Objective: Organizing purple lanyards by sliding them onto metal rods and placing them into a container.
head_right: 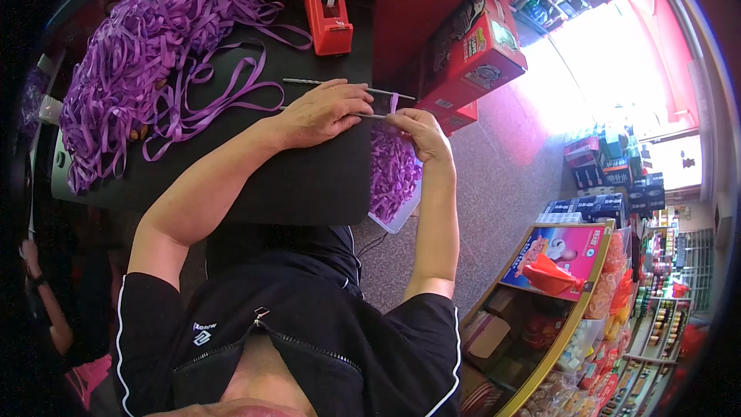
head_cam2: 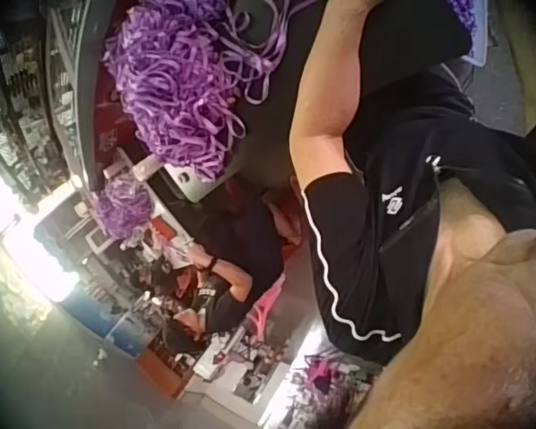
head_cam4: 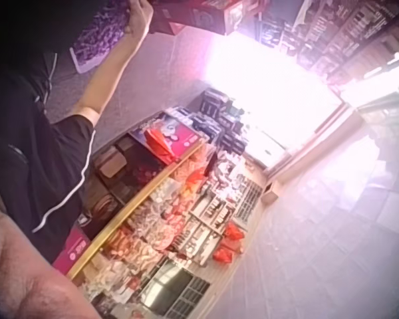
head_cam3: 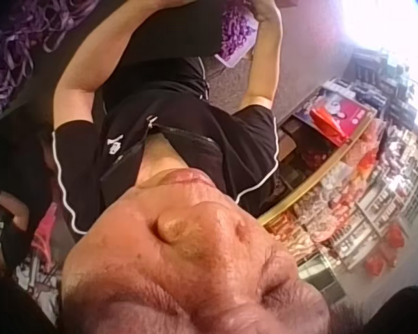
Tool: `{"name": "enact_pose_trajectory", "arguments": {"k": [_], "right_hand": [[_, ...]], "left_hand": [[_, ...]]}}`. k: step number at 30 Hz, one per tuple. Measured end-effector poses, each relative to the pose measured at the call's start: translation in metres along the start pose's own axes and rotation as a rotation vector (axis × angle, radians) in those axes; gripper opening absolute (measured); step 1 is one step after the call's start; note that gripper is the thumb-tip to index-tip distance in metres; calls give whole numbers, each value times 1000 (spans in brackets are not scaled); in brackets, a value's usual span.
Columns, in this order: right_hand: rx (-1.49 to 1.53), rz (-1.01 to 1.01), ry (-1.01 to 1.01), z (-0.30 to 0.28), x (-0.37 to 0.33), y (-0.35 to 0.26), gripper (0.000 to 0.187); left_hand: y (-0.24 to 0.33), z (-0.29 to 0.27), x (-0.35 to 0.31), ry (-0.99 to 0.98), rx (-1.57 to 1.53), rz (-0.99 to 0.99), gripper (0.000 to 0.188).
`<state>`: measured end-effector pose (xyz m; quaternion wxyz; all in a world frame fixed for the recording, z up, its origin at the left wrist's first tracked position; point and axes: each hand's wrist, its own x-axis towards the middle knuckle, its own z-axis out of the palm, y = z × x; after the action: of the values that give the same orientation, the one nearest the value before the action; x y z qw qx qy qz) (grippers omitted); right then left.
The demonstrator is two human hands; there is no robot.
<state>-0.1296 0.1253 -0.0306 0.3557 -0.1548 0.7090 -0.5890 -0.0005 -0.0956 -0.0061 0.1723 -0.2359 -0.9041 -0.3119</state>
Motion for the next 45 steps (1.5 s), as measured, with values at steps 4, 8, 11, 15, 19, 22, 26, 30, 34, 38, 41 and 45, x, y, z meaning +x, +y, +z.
{"name": "enact_pose_trajectory", "arguments": {"k": [4, 8, 11, 15, 19, 22, 26, 30, 34, 38, 41, 45], "right_hand": [[28, 1, 5, -8, -1, 2, 15], [-4, -2, -39, -21, 0, 3, 18], [-63, 10, -29, -23, 1, -3, 21], [-22, -72, 159, -4, -1, -32, 25], [12, -53, 41, -1, 20, -34, 24], [56, -21, 34, -7, 27, -26, 23], [202, -26, 90, -9, 21, -17, 21], [257, -49, 104, -5, 7, -13, 21], [132, 27, 78, -16, -12, 3, 23], [-23, -6, 5, -10, -9, 7, 20], [50, -11, -2, -21, -7, 13, 18], [51, -12, 5, -26, -10, 12, 19]], "left_hand": [[-1, 4, -2, 17, 24, 2, 20], [-3, 8, -2, 81, 19, 34, 18], [-2, 4, -1, 22, -10, -10, 18], [-1, 4, 0, 21, -11, -13, 18], [1, 0, 1, 2, -1, -16, 18], [2, 0, 1, 1, -5, -14, 18], [1, 2, 2, 6, 1, -27, 18], [-2, 5, -1, 14, -4, -27, 18], [-1, 4, 1, 17, -7, -26, 19], [-2, 2, 2, 12, 0, -25, 19], [1, 1, 2, 10, -1, -35, 18], [2, 1, 2, 13, -3, -35, 19]]}}
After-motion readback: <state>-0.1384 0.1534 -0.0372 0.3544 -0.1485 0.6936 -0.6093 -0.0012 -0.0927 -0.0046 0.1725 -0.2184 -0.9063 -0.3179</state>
